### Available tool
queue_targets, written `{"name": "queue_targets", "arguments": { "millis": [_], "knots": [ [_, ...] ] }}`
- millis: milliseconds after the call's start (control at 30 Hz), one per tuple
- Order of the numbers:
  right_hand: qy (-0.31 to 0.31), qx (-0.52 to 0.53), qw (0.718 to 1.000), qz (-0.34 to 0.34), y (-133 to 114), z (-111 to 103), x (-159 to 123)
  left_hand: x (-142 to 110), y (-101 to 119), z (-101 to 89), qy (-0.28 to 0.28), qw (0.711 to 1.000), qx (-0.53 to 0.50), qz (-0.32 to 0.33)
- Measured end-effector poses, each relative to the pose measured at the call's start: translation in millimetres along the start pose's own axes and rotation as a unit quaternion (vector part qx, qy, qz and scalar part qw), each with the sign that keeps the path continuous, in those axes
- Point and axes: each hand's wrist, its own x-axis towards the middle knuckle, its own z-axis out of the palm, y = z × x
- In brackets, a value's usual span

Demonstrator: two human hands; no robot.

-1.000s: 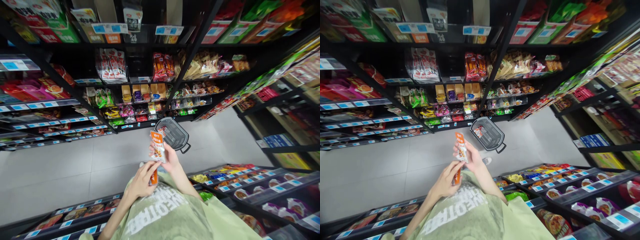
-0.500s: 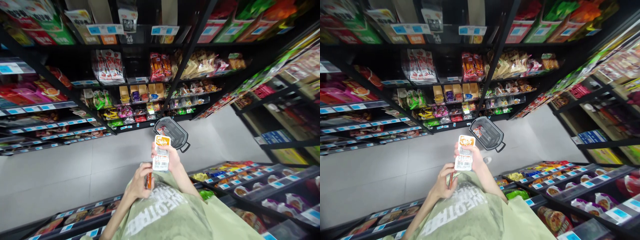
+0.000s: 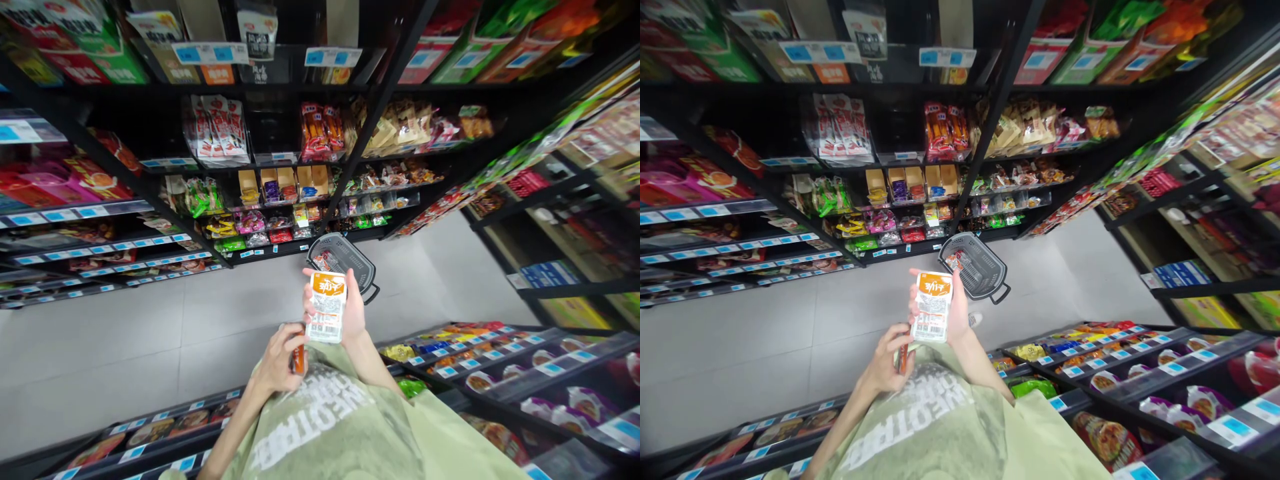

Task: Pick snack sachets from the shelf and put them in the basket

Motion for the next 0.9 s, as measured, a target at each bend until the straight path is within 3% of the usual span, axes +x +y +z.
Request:
{"name": "queue_targets", "arguments": {
  "millis": [367, 900],
  "knots": [
    [-0.002, 0.003, 1.000, -0.001, 0, 3, -1, -2, 1, 0.3, -0.003, 1.000, 0.012, -0.008],
    [0.008, 0.032, 0.999, 0.019, 0, -10, 7, 1, -1, 0.0, -0.003, 1.000, -0.012, -0.005]
  ]
}}
